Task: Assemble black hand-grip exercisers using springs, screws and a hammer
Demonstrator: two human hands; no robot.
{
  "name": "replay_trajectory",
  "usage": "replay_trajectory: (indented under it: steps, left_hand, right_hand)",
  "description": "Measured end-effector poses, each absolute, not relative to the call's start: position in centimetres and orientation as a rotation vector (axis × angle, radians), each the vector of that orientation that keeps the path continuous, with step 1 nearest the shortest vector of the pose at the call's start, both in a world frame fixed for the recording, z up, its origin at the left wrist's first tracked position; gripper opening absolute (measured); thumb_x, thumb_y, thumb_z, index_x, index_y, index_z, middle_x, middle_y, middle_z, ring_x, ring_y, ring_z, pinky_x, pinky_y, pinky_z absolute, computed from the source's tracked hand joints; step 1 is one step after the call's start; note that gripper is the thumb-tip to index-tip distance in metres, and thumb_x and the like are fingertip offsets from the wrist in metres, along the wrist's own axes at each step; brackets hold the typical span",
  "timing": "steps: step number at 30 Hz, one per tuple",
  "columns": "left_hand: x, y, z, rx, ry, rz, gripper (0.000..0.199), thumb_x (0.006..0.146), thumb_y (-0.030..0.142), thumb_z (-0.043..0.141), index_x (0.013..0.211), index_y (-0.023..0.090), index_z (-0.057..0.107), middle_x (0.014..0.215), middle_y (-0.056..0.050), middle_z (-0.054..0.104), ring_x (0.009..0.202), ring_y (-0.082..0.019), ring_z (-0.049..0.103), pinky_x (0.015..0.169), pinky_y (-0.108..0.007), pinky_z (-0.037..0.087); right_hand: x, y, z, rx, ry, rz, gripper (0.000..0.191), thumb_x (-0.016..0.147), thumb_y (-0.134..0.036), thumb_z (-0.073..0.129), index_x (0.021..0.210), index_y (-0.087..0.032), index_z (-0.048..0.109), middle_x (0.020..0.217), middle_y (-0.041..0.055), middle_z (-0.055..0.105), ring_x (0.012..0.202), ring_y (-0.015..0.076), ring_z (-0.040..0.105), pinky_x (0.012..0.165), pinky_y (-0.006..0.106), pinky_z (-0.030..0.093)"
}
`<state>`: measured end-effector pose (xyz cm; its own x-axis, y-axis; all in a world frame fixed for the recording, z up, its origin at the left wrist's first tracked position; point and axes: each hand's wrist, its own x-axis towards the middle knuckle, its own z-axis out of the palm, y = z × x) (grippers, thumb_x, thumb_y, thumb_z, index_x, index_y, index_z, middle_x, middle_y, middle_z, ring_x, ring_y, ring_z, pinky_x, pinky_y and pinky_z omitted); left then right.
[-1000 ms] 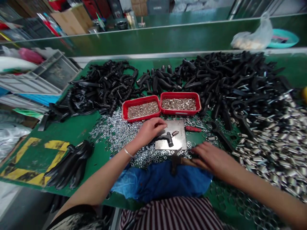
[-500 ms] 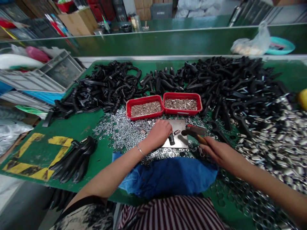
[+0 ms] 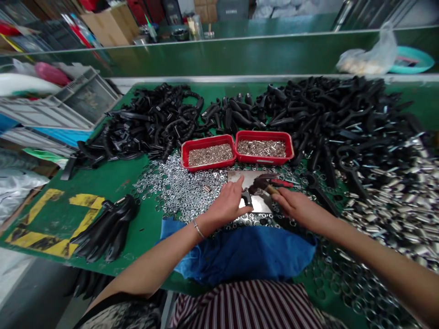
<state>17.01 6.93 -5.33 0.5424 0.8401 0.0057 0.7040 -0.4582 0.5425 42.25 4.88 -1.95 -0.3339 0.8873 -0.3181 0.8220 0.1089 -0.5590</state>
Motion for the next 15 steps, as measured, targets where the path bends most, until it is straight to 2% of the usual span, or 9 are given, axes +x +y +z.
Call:
replay_trajectory:
  steps: [2,4,6,7,9,12,13,15]
  left_hand:
    - [17.0,7.1,-5.3,2.291,1.247,0.392,0.1,0.08,0.042,0.078,0.155,0.009,0.021,0.128,-0.021,0.057,0.122,-0.039,0.051,0.108,-0.056,0.04]
    - [17.0,6.8,-5.2,2.263,1.247,0.454,0.099,0.081,0.043,0.077,0.156,0.01,0.022,0.124,-0.018,0.059,0.119,-0.037,0.053,0.107,-0.056,0.041]
    - [17.2,5.8,-4.9,2.21,1.244,0.576,0.097,0.084,0.047,0.074,0.157,0.013,0.021,0.12,-0.017,0.061,0.115,-0.035,0.055,0.106,-0.055,0.043]
    - [17.4,5.1,-4.7,2.185,1.24,0.65,0.096,0.085,0.05,0.073,0.157,0.014,0.02,0.12,-0.016,0.061,0.115,-0.034,0.056,0.106,-0.055,0.044]
    - [17.9,3.6,-4.4,2.177,1.22,0.766,0.096,0.086,0.054,0.07,0.159,0.018,0.017,0.124,-0.017,0.059,0.117,-0.033,0.056,0.106,-0.055,0.045]
    - [18.1,2.5,-3.3,2.263,1.124,0.775,0.096,0.087,0.056,0.068,0.159,0.019,0.017,0.129,-0.02,0.058,0.12,-0.035,0.056,0.107,-0.058,0.044]
    - [17.8,2.9,-2.8,2.284,1.08,0.752,0.096,0.086,0.057,0.069,0.159,0.019,0.02,0.131,-0.021,0.057,0.121,-0.036,0.056,0.107,-0.058,0.045]
    - [16.5,5.0,-1.3,2.298,1.041,0.709,0.087,0.087,0.057,0.068,0.155,0.019,0.03,0.136,-0.021,0.056,0.125,-0.035,0.054,0.107,-0.055,0.046]
  right_hand:
    - [43.2,5.5,-2.6,-1.762,-2.173,1.051,0.041,0.105,-0.049,0.031,0.1,-0.02,0.059,0.077,0.0062,0.07,0.069,0.0219,0.067,0.065,0.033,0.051]
    - [43.9,5.7,-2.5,-1.791,-2.123,0.72,0.038,0.103,-0.048,0.037,0.108,-0.018,0.061,0.093,0.0126,0.071,0.087,0.0276,0.068,0.078,0.041,0.053]
    - [43.8,5.6,-2.0,-1.717,-2.079,0.371,0.036,0.101,-0.045,0.046,0.113,-0.016,0.061,0.11,0.0192,0.068,0.107,0.0334,0.063,0.094,0.049,0.049]
    - [43.4,5.4,-1.7,-1.652,-2.07,0.323,0.035,0.1,-0.044,0.049,0.115,-0.016,0.061,0.116,0.0201,0.066,0.112,0.0343,0.06,0.098,0.051,0.046]
    - [42.3,5.2,-1.3,-1.52,-2.091,0.549,0.032,0.099,-0.043,0.052,0.116,-0.018,0.062,0.116,0.0161,0.067,0.109,0.0311,0.062,0.098,0.049,0.048]
    - [40.8,5.3,-1.5,-1.381,-2.056,1.113,0.027,0.099,-0.045,0.051,0.106,-0.021,0.064,0.097,0.007,0.071,0.086,0.0236,0.068,0.081,0.039,0.056]
    - [40.6,5.4,-1.7,-1.365,-2.025,1.185,0.027,0.099,-0.045,0.051,0.102,-0.021,0.064,0.094,0.0055,0.071,0.083,0.0226,0.068,0.078,0.038,0.056]
    - [40.8,5.5,-2.3,-1.365,-1.99,1.127,0.024,0.099,-0.043,0.053,0.102,-0.022,0.064,0.097,0.0057,0.07,0.089,0.023,0.068,0.083,0.038,0.056]
